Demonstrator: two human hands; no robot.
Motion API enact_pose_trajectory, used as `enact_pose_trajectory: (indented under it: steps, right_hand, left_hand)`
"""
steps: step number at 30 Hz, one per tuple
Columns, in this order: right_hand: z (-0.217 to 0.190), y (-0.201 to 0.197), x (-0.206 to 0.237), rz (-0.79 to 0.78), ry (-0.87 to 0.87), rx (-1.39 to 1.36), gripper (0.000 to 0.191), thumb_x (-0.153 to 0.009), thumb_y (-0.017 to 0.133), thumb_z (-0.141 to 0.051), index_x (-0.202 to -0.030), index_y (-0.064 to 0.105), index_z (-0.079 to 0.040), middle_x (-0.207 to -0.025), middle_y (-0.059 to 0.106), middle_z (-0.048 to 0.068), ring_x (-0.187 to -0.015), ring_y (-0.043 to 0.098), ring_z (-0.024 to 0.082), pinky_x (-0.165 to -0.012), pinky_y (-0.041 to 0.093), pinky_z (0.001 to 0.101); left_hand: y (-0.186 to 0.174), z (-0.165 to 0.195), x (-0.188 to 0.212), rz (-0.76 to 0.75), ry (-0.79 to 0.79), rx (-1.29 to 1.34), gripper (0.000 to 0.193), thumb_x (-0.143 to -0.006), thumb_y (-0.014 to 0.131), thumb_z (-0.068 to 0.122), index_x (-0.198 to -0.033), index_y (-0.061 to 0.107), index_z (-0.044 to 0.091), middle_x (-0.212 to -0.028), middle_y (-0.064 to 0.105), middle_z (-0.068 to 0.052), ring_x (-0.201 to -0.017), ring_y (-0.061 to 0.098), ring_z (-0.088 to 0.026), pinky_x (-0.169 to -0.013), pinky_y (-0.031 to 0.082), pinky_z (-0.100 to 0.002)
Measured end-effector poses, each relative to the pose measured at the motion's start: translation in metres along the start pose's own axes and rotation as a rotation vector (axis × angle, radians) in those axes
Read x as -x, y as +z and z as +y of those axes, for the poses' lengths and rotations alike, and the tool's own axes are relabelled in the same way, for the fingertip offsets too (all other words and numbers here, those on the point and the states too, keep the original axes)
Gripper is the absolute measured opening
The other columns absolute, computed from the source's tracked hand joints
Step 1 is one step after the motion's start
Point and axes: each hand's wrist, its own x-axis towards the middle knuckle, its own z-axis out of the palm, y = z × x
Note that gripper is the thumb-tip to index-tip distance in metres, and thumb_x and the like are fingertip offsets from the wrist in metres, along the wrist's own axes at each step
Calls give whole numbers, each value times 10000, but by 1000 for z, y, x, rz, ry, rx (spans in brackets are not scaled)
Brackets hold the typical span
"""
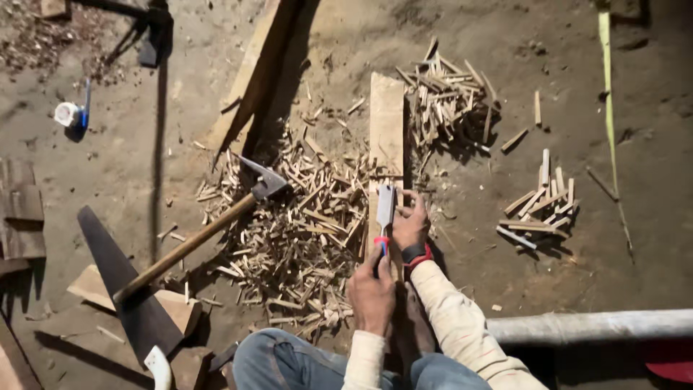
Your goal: The person uses a chisel to carve a rectangular wooden plank, repeatedly removing thin shavings and occasionally clearing debris from the surface. The task continues with consistent hand movements and tool handling.
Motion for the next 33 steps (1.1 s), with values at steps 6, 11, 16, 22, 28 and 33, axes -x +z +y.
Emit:
enact_pose_trajectory:
  steps: [6, 11, 16, 22, 28, 33]
  right_hand:
    - [3, -5, 12, 23, -80, 11, 502, -807, 724, 16, -1272, 578, -105, -1109, 684, 101, -931, 768, 222, -754, 611, 326]
    - [-12, -1, 10, 84, -17, 111, 483, -813, 749, 28, -1249, 594, -111, -1033, 737, 92, -903, 767, 225, -742, 594, 329]
    - [-11, 0, 8, 42, -14, 15, 486, -800, 773, 30, -1221, 564, -95, -1032, 707, 83, -866, 750, 215, -720, 587, 313]
    - [1, -4, 8, 24, 13, 105, 387, -889, 686, 30, -1250, 580, -62, -967, 764, 121, -895, 779, 201, -779, 600, 315]
    - [8, -9, 2, -216, 233, -436, 386, -920, 650, 10, -1301, 602, -25, -985, 775, 134, -823, 756, 207, -680, 611, 281]
    - [19, -6, 8, -126, 236, -398, 341, -955, 632, 24, -1290, 684, -17, -1041, 767, 131, -860, 764, 186, -717, 622, 265]
  left_hand:
    - [7, 4, -10, 108, 130, 201, 337, -891, 670, 204, -1206, 754, 116, -983, 749, -227, -872, 732, -394, -758, 570, -447]
    - [12, 4, -18, 104, 173, 127, 318, -917, 677, 220, -1208, 749, 112, -939, 742, -232, -849, 725, -397, -750, 559, -453]
    - [15, -6, -11, 10, -20, 13, 363, -913, 670, 295, -1258, 754, 218, -878, 748, -198, -773, 729, -350, -715, 557, -438]
    - [8, -5, -21, 77, 153, 286, 317, -944, 700, 186, -1239, 768, 91, -915, 768, -143, -735, 670, -218, -640, 542, -364]
    - [-23, -20, 0, 13, -184, 770, 407, -927, 642, 109, -1331, 694, 103, -787, 740, -52, -499, 560, -80, -414, 446, -261]
    - [-19, -52, 21, 74, -251, 681, 412, -931, 651, 89, -1337, 719, 72, -816, 711, -79, -519, 523, -98, -438, 429, -268]
